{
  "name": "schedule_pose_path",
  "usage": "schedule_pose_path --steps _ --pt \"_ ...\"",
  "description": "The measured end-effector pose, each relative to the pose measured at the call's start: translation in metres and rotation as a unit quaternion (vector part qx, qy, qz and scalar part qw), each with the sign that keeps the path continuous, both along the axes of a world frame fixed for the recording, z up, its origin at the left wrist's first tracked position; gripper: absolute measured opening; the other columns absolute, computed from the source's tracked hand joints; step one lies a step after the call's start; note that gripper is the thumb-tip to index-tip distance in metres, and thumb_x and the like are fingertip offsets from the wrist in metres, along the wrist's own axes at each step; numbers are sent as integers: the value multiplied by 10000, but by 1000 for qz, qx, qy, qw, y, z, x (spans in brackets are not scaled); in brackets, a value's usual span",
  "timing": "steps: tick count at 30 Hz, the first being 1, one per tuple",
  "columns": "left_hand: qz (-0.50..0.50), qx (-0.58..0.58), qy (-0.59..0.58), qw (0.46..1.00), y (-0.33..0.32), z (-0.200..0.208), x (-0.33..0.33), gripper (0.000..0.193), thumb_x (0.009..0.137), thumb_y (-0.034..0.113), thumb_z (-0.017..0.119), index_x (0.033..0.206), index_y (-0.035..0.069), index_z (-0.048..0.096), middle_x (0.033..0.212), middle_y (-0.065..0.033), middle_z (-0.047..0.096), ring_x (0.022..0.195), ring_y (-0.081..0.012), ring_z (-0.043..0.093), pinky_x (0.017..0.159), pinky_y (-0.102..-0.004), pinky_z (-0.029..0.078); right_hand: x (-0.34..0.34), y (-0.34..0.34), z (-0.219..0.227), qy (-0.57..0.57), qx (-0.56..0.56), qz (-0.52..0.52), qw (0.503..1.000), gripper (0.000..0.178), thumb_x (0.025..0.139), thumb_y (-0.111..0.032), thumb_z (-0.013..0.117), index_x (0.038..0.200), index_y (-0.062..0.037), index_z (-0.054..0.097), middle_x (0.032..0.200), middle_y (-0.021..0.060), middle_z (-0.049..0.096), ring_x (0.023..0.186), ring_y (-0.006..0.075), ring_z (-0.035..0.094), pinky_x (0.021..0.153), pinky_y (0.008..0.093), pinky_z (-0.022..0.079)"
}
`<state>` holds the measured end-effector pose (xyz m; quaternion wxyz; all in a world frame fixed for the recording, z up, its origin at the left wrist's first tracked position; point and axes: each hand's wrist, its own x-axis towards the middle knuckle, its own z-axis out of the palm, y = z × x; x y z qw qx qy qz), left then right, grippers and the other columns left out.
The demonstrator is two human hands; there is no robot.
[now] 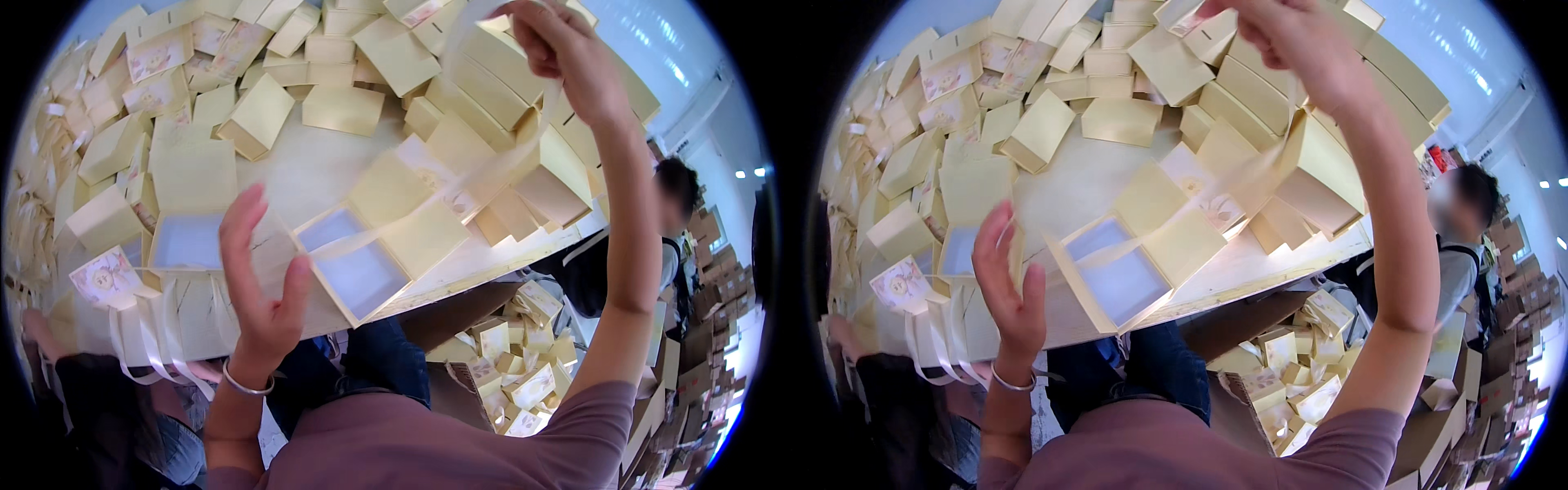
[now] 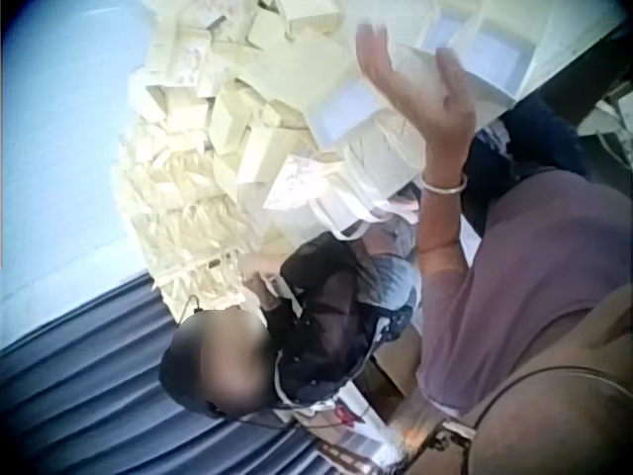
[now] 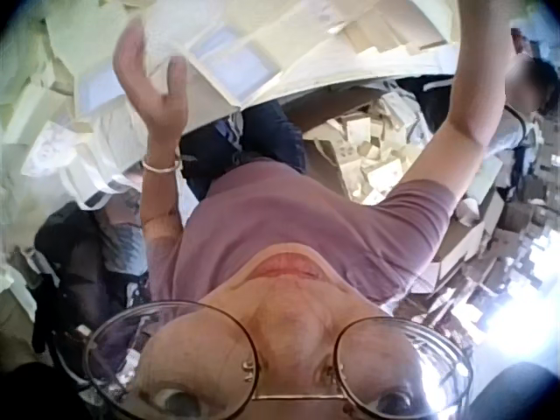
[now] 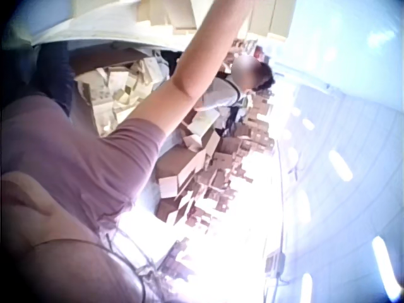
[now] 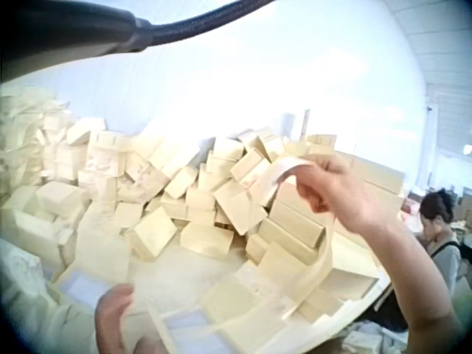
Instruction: The person repeatedly picks up small beige boxes, opens them, inserts a white ribbon into each, and closes them. The process is performed one at a time in a repetitive loop, with finished boxes placed back on the table.
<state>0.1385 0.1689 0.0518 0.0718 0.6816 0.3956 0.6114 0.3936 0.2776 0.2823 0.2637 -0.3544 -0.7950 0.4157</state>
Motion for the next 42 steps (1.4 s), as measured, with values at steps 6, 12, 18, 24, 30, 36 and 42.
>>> schedule_pose_path --steps 6,12,18,24,30,36,42 --pt "-510 -324 -396 691 43 69 24 678 867 520 315 1339 53 176 1322 -216 301 1185 -334 362 959 -440 313 -47 -33 -58 -124 286 -89 946 317 913 -243 375 983 -16 584 633 0 390 605 84 365 565 223 327" --pt "-529 -362 -413 647 54 49 9 503 924 359 323 1287 13 303 1115 -160 500 768 -125 535 620 -194 458 -42 -33 -84 -162 309 -39 936 235 876 -196 448 914 11 552 663 117 525 623 218 496 574 332 394" --pt "-397 -354 -270 803 41 48 4 359 904 227 424 1173 -10 440 726 -70 560 493 -55 416 448 -150 343 -27 -14 -118 -244 451 66 856 141 798 -133 522 893 -38 563 742 114 543 717 316 520 600 387 411" --pt "-320 -368 -140 862 35 44 -2 383 839 70 512 1198 15 391 701 -77 581 536 -67 472 470 -170 373 -20 -5 -137 -225 418 89 875 336 704 -139 628 1012 -29 549 832 108 542 760 241 535 618 347 405" --pt "-164 -217 39 962 26 46 26 451 808 -44 496 1226 4 332 764 -103 609 633 -83 536 570 -175 421 -46 -10 -156 -75 235 90 965 297 730 -137 614 998 -21 560 782 99 562 733 199 549 621 326 420" --pt "-30 -85 123 988 18 26 22 387 818 -11 466 1185 -33 346 851 -159 595 732 -148 559 664 -233 443 -47 -24 -180 -135 51 96 985 154 739 -60 548 863 28 568 677 139 567 627 278 566 569 333 442" --pt "37 -127 -16 991 -30 -30 -22 208 802 -22 457 1010 -10 446 723 -110 547 619 -160 509 607 -258 414 -42 -46 -250 -203 160 190 947 66 636 46 531 694 25 505 674 165 543 688 337 557 585 378 448"
